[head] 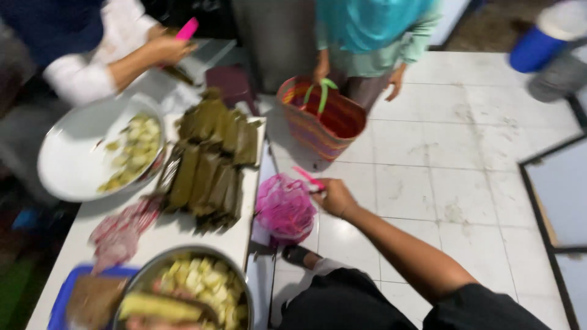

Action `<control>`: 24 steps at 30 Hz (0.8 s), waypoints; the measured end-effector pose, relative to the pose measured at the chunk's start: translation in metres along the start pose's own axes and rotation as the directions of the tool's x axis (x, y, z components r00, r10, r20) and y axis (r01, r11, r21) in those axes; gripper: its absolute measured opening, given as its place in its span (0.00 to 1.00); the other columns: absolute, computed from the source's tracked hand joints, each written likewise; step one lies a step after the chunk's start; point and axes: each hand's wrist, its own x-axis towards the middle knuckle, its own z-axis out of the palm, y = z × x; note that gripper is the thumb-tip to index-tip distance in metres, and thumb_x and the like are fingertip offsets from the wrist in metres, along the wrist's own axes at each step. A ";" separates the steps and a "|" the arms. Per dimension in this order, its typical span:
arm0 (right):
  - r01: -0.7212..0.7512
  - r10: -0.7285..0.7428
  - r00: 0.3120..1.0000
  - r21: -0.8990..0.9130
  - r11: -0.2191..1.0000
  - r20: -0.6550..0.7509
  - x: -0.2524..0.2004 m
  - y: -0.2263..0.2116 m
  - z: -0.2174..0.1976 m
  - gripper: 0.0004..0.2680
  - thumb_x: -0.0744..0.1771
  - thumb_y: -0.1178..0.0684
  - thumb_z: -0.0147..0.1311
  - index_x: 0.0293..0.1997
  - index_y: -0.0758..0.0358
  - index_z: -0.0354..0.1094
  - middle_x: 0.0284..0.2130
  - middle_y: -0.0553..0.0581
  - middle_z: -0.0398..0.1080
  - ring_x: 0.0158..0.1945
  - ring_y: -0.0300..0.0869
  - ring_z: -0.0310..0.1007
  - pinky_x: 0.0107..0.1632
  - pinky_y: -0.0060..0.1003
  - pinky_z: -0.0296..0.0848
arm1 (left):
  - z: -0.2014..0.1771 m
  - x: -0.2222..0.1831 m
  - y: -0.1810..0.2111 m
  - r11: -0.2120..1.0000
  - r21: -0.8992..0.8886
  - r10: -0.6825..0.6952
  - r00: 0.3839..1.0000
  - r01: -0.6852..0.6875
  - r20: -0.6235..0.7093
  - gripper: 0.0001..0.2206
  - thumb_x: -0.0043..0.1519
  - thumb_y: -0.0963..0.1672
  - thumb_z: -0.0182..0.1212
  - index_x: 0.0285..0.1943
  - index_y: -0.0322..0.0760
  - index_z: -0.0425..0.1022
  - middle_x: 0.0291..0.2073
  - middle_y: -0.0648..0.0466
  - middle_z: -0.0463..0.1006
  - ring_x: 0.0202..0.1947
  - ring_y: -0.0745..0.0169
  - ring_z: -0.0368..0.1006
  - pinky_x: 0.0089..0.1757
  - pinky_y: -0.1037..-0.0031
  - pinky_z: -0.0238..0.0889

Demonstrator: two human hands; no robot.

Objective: Unwrapping food items from banana leaves and slicing them into a large metal bowl using a tool.

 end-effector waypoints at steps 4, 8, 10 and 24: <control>0.517 -0.599 0.801 0.510 0.688 -0.003 -0.091 -0.133 0.010 0.09 0.61 0.56 0.65 0.43 0.65 0.77 0.34 0.69 0.79 0.42 0.63 0.80 0.45 0.51 0.76 | 0.099 -0.028 -0.023 0.976 -0.184 0.086 0.985 -0.114 -0.151 0.27 0.55 0.64 0.54 0.61 0.63 0.71 0.56 0.65 0.77 0.51 0.66 0.75 0.58 0.61 0.66; 0.425 -0.594 0.784 0.540 0.727 0.182 -0.134 -0.190 0.026 0.17 0.59 0.49 0.73 0.50 0.59 0.80 0.35 0.65 0.82 0.43 0.59 0.82 0.45 0.51 0.78 | 0.111 0.000 -0.038 0.896 -0.429 0.065 0.990 -0.113 -0.125 0.21 0.64 0.61 0.51 0.50 0.49 0.72 0.36 0.57 0.78 0.33 0.63 0.77 0.38 0.68 0.75; 0.406 -0.566 0.790 0.490 0.772 0.236 -0.132 -0.188 0.048 0.17 0.58 0.47 0.75 0.50 0.52 0.81 0.33 0.62 0.82 0.40 0.52 0.82 0.42 0.46 0.77 | 0.135 -0.037 -0.012 0.891 -0.430 0.066 0.980 -0.142 -0.187 0.23 0.66 0.60 0.47 0.52 0.45 0.71 0.39 0.57 0.77 0.35 0.63 0.76 0.41 0.70 0.73; 0.079 -0.499 0.782 0.735 0.673 0.373 -0.094 -0.222 0.062 0.06 0.66 0.60 0.61 0.28 0.61 0.75 0.20 0.47 0.68 0.24 0.35 0.63 0.29 0.29 0.63 | 0.176 -0.084 0.059 0.852 -0.523 -0.014 0.999 -0.015 -0.051 0.36 0.65 0.68 0.25 0.47 0.47 0.75 0.33 0.52 0.77 0.36 0.49 0.74 0.42 0.61 0.69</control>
